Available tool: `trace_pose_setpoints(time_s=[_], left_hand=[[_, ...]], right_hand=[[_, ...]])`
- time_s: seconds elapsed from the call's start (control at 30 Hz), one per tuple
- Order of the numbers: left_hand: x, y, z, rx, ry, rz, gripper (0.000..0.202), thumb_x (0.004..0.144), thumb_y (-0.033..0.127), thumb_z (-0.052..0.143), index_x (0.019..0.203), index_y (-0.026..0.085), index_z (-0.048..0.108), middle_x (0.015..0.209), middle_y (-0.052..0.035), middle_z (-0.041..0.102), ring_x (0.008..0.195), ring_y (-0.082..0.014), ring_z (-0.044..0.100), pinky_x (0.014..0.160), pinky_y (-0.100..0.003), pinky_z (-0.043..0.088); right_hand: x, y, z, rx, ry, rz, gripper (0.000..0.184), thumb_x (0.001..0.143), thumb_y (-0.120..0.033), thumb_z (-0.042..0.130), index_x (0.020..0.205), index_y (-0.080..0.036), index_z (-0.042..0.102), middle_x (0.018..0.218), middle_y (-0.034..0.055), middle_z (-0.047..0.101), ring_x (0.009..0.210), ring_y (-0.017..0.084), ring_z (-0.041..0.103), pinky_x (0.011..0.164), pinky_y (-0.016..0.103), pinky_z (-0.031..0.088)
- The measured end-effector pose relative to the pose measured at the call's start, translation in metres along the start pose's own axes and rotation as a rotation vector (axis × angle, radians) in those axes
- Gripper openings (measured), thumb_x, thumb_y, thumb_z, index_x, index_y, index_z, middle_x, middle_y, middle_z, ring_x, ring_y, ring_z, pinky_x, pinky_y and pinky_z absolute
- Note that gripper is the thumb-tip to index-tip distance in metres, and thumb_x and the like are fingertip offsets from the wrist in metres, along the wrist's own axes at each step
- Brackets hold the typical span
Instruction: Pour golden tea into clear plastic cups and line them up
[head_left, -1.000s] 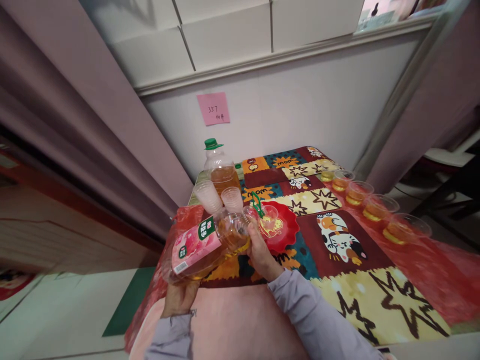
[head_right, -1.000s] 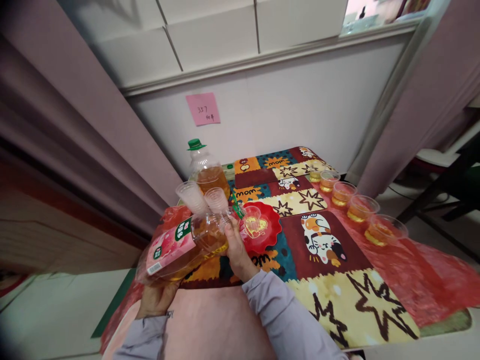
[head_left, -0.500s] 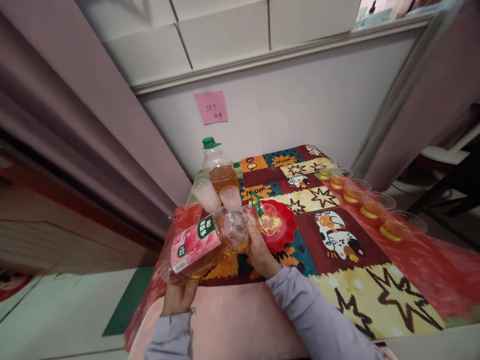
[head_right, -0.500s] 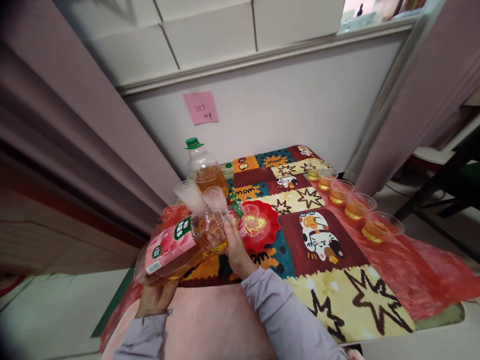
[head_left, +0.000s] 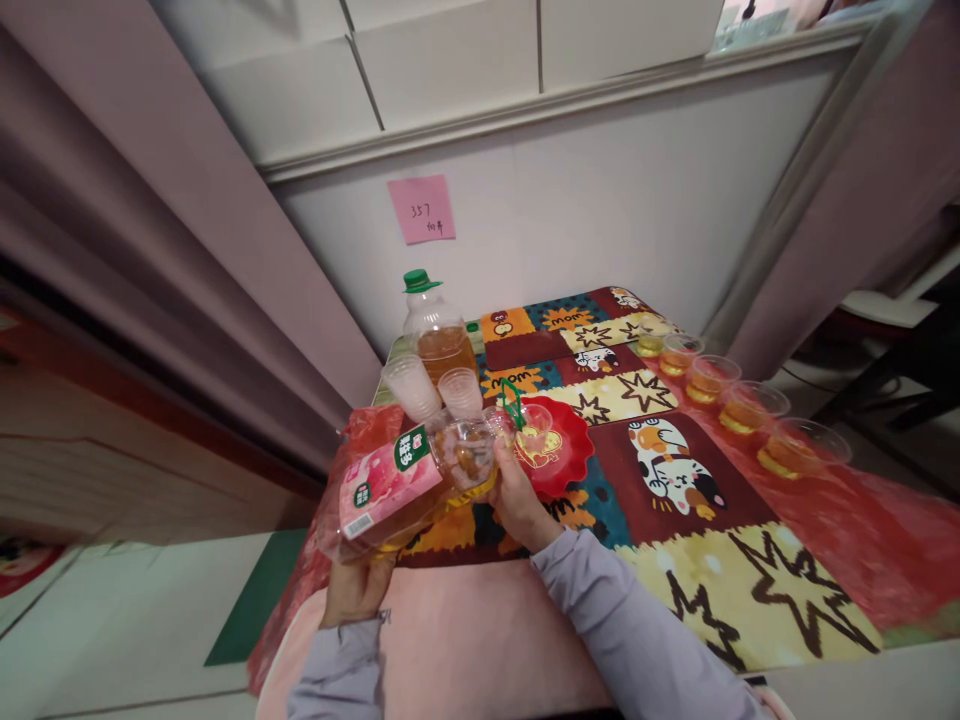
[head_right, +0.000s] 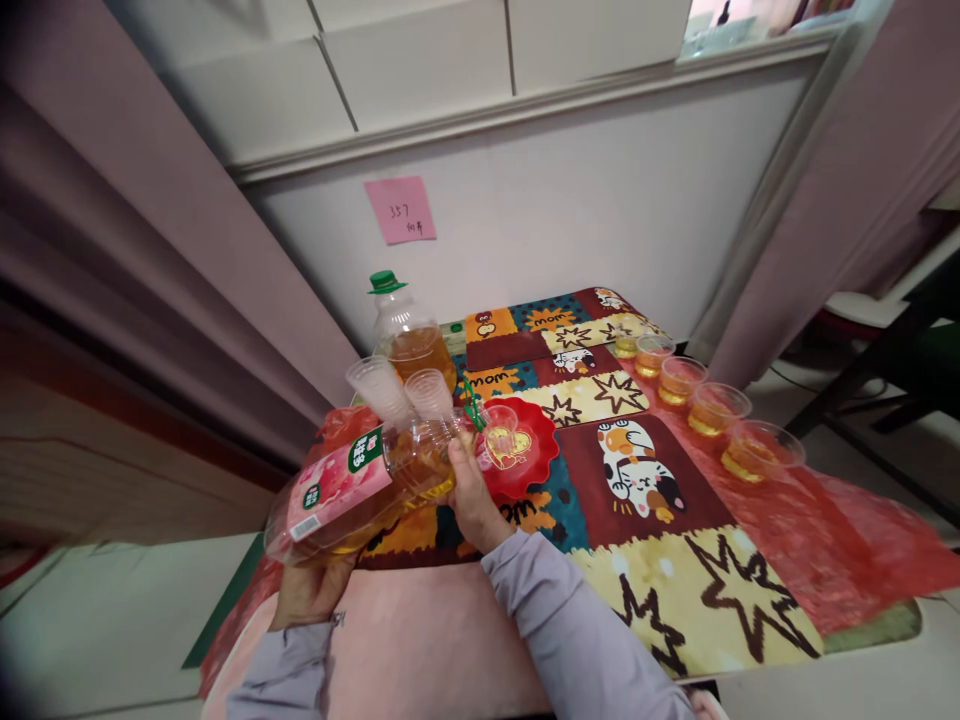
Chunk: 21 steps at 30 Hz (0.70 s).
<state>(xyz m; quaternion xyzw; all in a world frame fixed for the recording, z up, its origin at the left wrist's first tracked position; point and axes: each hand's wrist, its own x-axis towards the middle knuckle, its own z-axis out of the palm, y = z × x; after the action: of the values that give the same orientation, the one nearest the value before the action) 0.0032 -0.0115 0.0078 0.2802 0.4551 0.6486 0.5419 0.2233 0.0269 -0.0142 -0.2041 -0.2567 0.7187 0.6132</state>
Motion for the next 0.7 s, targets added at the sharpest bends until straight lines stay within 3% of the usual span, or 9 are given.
trace_pose_setpoints(time_s=[0.17, 0.4, 0.7], left_hand=[[0.004, -0.003, -0.008, 0.029, 0.002, 0.013, 0.082, 0.080, 0.060, 0.095, 0.152, 0.033, 0.069, 0.159, -0.0099, 0.069, 0.153, -0.0415, 0.058, 0.114, -0.058, 0.060], [0.006, -0.005, -0.013, 0.019, -0.094, 0.008, 0.092, 0.075, 0.061, 0.098, 0.157, 0.033, 0.065, 0.166, -0.0097, 0.063, 0.151, -0.0397, 0.061, 0.111, -0.054, 0.063], [0.012, -0.011, -0.025, -0.012, -0.089, 0.006, 0.075, 0.089, 0.056, 0.089, 0.157, 0.035, 0.066, 0.168, -0.0072, 0.061, 0.157, -0.0372, 0.055, 0.117, -0.052, 0.059]], right_hand=[[-0.001, -0.002, 0.003, 0.002, 0.027, 0.030, 0.073, 0.104, -0.072, 0.060, 0.166, -0.034, 0.049, 0.141, 0.0084, 0.080, 0.118, 0.031, 0.082, 0.084, 0.050, 0.074], [-0.001, 0.000, 0.002, -0.001, 0.045, 0.033, 0.071, 0.104, -0.071, 0.060, 0.162, -0.030, 0.052, 0.138, 0.0089, 0.081, 0.115, 0.030, 0.082, 0.075, 0.041, 0.073], [-0.001, -0.002, 0.004, -0.004, 0.041, 0.039, 0.071, 0.103, -0.074, 0.059, 0.157, -0.029, 0.058, 0.132, 0.0088, 0.083, 0.115, 0.032, 0.082, 0.081, 0.049, 0.073]])
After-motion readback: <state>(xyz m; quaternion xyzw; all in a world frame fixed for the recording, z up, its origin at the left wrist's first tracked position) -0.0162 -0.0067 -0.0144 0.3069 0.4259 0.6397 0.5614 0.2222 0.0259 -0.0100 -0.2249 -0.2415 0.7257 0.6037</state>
